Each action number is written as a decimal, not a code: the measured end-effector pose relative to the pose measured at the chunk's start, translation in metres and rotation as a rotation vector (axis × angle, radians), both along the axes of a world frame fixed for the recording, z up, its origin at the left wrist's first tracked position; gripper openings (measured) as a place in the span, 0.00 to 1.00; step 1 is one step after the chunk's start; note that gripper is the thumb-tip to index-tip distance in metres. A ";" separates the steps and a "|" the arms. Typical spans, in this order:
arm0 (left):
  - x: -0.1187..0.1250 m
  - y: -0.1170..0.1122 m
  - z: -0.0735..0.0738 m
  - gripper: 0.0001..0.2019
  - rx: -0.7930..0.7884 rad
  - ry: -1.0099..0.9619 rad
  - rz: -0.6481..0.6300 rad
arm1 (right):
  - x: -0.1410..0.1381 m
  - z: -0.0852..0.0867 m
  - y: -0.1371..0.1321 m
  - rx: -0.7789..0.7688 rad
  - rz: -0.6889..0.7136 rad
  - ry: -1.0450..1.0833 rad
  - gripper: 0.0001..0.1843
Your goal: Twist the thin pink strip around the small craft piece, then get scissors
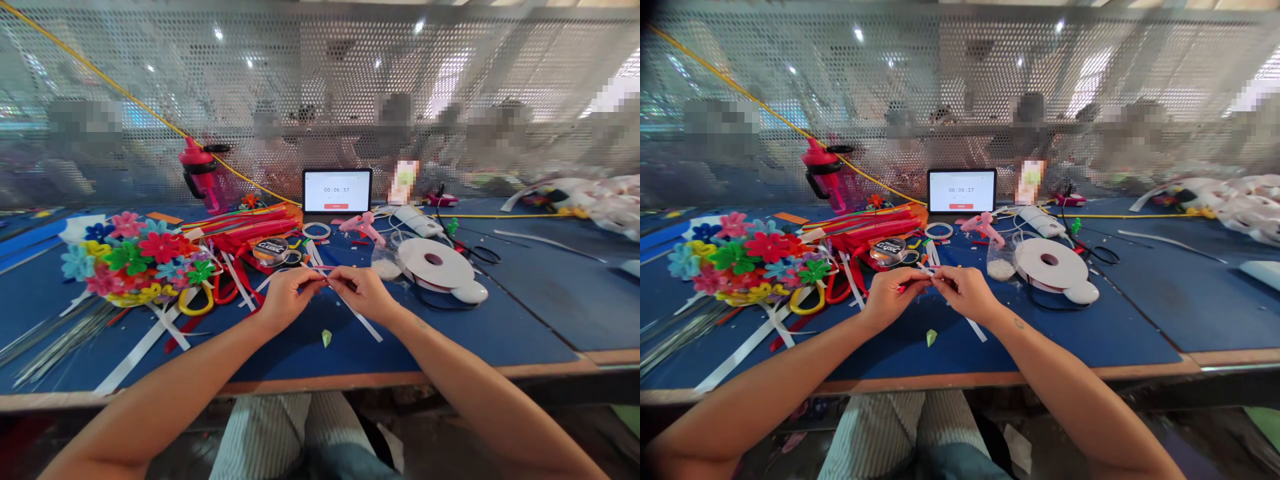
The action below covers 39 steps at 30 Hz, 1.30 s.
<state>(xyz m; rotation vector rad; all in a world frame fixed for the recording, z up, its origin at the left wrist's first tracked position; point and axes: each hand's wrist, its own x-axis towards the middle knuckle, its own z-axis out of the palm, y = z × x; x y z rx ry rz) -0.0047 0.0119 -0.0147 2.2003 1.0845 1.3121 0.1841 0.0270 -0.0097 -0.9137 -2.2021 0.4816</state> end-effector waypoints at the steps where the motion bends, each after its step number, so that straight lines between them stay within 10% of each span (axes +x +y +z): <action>1: 0.000 0.000 0.001 0.09 0.008 0.007 0.004 | 0.000 0.000 0.000 -0.002 0.000 -0.003 0.14; 11: -0.001 0.003 -0.003 0.22 -0.143 -0.119 -0.010 | 0.001 0.004 0.002 -0.018 -0.050 0.088 0.13; 39: 0.000 -0.004 0.000 0.11 -0.180 -0.038 0.001 | 0.001 0.003 0.001 0.004 -0.070 0.082 0.13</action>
